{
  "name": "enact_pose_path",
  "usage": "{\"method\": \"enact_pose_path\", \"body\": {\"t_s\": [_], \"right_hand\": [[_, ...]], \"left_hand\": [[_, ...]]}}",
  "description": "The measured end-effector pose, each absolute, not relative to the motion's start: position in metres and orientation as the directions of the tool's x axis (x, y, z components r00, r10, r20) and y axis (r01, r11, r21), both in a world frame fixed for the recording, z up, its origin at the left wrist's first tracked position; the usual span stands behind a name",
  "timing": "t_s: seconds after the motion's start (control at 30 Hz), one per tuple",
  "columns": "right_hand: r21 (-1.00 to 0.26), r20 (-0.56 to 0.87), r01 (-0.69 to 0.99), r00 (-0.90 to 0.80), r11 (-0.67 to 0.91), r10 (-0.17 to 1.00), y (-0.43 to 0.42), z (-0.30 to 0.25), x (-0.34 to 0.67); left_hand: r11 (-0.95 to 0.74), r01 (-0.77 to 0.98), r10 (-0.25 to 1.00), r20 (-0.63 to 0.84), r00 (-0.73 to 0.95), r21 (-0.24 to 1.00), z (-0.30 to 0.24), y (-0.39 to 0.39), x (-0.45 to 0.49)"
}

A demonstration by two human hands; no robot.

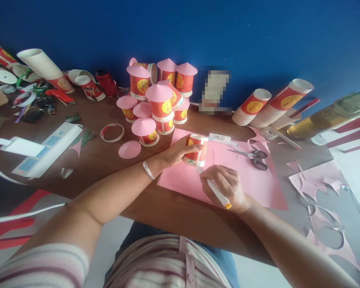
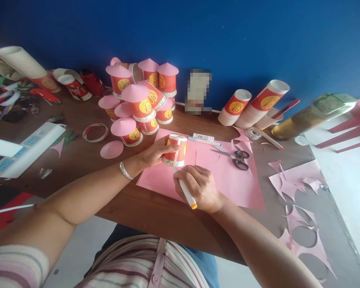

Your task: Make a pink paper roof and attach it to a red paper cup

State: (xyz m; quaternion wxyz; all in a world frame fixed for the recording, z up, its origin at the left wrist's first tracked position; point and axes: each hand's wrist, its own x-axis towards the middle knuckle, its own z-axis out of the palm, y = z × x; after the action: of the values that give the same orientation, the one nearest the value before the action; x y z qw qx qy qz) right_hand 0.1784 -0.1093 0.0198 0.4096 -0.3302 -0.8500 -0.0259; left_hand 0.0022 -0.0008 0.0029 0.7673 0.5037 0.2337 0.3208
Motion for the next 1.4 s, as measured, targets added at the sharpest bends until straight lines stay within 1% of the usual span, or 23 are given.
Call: {"method": "enact_pose_path", "body": {"t_s": [0.4,0.7,0.97,1.07,1.2,1.3,1.4], "right_hand": [[-0.208,0.724,0.589,-0.445,0.781,0.528,-0.1070,0.0170,0.1772],[-0.225,0.725,0.564,-0.448,0.794,0.523,-0.1082,0.0179,0.1776],[-0.230,0.737,0.538,-0.448,0.811,0.507,-0.1091,0.0197,0.1769],[-0.231,0.751,0.529,-0.436,0.816,0.496,-0.1078,0.0208,0.1766],[-0.269,0.754,0.520,-0.410,0.811,0.513,-0.1074,0.0193,0.1774],[-0.319,0.732,0.510,-0.404,0.799,0.549,-0.1077,0.0171,0.1781],[-0.353,0.712,0.494,-0.410,0.795,0.570,-0.1076,0.0163,0.1776]], "left_hand": [[0.293,-0.242,0.739,-0.059,0.671,0.925,-0.0008,0.0002,0.0032],[0.293,-0.232,0.741,-0.067,0.668,0.928,-0.0028,0.0016,0.0035],[0.318,-0.270,0.764,-0.077,0.640,0.909,-0.0003,0.0007,0.0031],[0.304,-0.289,0.762,-0.050,0.645,0.908,0.0017,0.0016,0.0032],[0.292,-0.324,0.734,0.006,0.679,0.900,0.0053,0.0016,0.0021],[0.328,-0.333,0.729,-0.012,0.684,0.884,0.0062,0.0016,0.0010],[0.345,-0.370,0.749,-0.016,0.662,0.863,0.0029,0.0038,0.0010]]}}
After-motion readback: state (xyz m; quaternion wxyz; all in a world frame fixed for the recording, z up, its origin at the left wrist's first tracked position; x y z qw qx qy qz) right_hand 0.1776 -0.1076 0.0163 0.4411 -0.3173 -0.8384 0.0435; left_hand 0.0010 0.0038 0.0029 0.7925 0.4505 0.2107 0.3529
